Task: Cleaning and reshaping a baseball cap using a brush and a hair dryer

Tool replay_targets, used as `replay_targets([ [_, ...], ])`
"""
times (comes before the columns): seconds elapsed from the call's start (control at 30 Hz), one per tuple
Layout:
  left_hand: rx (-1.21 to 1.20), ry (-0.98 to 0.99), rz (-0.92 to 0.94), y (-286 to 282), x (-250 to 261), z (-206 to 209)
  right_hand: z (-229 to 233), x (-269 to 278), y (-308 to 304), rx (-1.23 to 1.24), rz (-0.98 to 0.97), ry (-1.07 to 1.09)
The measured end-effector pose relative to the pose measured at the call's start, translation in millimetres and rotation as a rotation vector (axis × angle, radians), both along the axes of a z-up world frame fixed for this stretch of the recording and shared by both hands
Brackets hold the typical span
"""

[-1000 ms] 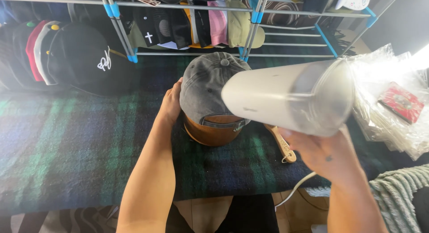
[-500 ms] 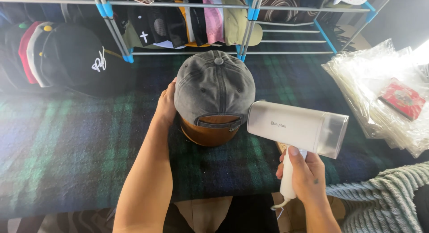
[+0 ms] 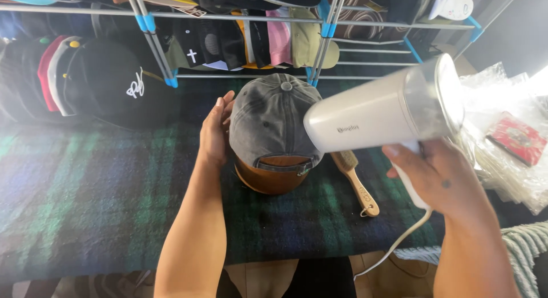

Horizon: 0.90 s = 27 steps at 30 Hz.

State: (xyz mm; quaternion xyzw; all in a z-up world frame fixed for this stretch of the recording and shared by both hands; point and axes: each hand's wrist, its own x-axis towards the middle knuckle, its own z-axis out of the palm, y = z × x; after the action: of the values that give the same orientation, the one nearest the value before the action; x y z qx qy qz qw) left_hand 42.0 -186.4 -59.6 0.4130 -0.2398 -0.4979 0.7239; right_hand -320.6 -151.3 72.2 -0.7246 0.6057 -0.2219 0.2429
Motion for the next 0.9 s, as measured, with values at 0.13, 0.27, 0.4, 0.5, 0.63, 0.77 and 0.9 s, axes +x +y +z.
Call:
replay_targets([
  [0.13,0.212,-0.260,-0.025,15,-6,19,40,26,-10,-0.024,0.075,0.067],
  [0.27,0.285,-0.223,-0.056,24,-11,27,73,50,-21,0.039,0.130,0.157],
  [0.4,0.241,-0.042,-0.068,17,-10,11,97,69,-32,0.074,0.052,0.257],
  [0.5,0.301,-0.065,-0.068,21,-14,23,103,72,-45,0.070,0.040,0.301],
  [0.63,0.384,-0.067,-0.102,27,-21,40,99,70,-68,0.101,0.087,0.227],
  [0.77,0.370,0.120,0.010,23,-21,35,85,62,-96,0.167,0.037,0.134],
  [0.9,0.408,0.120,0.051,24,-23,41,56,47,-123,0.286,0.062,-0.094],
])
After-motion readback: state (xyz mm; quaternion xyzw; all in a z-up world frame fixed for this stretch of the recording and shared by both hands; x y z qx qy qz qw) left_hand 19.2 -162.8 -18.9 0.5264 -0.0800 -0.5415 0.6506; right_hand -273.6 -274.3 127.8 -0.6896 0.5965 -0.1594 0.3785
